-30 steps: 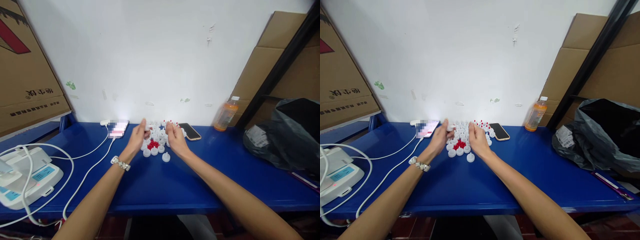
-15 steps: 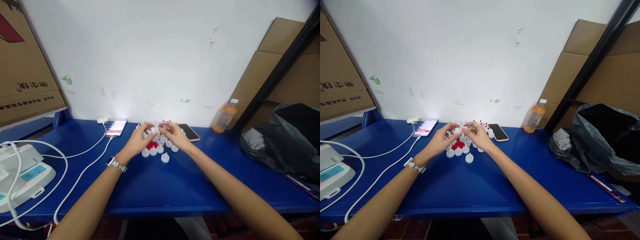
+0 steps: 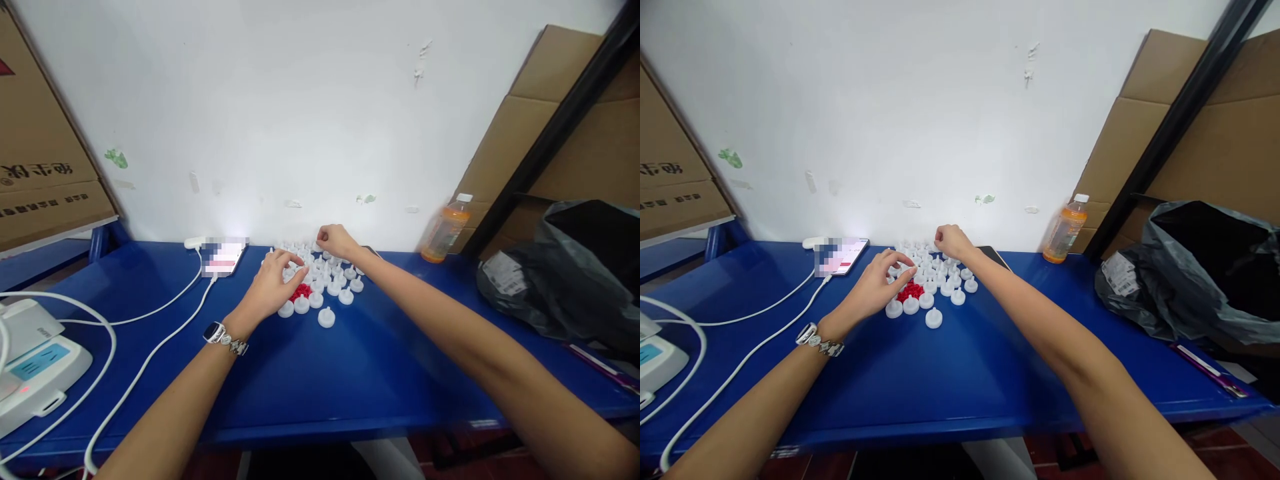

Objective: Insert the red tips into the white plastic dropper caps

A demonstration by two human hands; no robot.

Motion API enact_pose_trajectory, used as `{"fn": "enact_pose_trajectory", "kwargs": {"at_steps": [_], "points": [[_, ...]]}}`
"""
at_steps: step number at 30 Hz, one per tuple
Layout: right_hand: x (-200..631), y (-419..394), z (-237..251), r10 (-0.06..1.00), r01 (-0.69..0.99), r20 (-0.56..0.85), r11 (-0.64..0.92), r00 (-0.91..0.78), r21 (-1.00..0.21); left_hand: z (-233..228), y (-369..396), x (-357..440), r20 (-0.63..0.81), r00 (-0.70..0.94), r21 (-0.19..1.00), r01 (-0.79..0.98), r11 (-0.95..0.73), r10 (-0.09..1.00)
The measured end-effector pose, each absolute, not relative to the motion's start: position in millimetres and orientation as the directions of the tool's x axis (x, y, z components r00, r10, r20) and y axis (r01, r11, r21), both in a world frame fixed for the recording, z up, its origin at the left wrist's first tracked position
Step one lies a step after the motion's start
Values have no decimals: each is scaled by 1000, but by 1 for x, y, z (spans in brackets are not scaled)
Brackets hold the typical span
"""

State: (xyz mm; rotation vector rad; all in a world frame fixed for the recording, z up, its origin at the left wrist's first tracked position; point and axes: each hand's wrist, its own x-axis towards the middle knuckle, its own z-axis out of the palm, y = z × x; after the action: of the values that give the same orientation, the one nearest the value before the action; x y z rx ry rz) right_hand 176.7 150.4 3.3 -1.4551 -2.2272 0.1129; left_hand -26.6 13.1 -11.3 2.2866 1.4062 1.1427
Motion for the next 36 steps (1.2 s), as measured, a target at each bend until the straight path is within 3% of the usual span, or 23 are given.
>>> {"fn": "enact_pose_trajectory", "kwargs": {"at_steps": [6, 13, 19, 21, 23, 25, 27, 29, 36], "points": [[165, 165, -2, 907, 878, 234, 404, -350, -255, -13, 13, -26, 494, 267, 520, 673, -527, 828], [186, 164, 3, 945, 953, 257, 249, -201, -169, -12, 12, -24, 508, 279, 510, 664, -546, 815], [188, 150, 5, 942, 952, 270, 251, -198, -177, -9, 9, -23, 524, 294, 502, 651, -569, 799], [186, 138, 11, 931, 930, 318, 265, -179, -253, -9, 8, -22, 526, 276, 515, 649, -560, 804], [182, 119, 16, 914, 837, 380, 318, -145, -445, -10, 7, -22, 542, 252, 530, 638, -559, 802], [176, 94, 15, 901, 619, 420, 394, -112, -679, -11, 6, -19, 571, 245, 537, 611, -582, 784], [167, 67, 10, 906, 416, 407, 418, -120, -808, -10, 5, -17, 595, 258, 540, 573, -617, 761], [159, 46, 2, 901, 317, 416, 432, -119, -845, -8, 3, -14, 621, 267, 541, 534, -650, 737], [147, 28, -18, 912, 227, 383, 407, -144, -885, 2, -2, -16, 693, 348, 437, 494, -751, 632]]}}
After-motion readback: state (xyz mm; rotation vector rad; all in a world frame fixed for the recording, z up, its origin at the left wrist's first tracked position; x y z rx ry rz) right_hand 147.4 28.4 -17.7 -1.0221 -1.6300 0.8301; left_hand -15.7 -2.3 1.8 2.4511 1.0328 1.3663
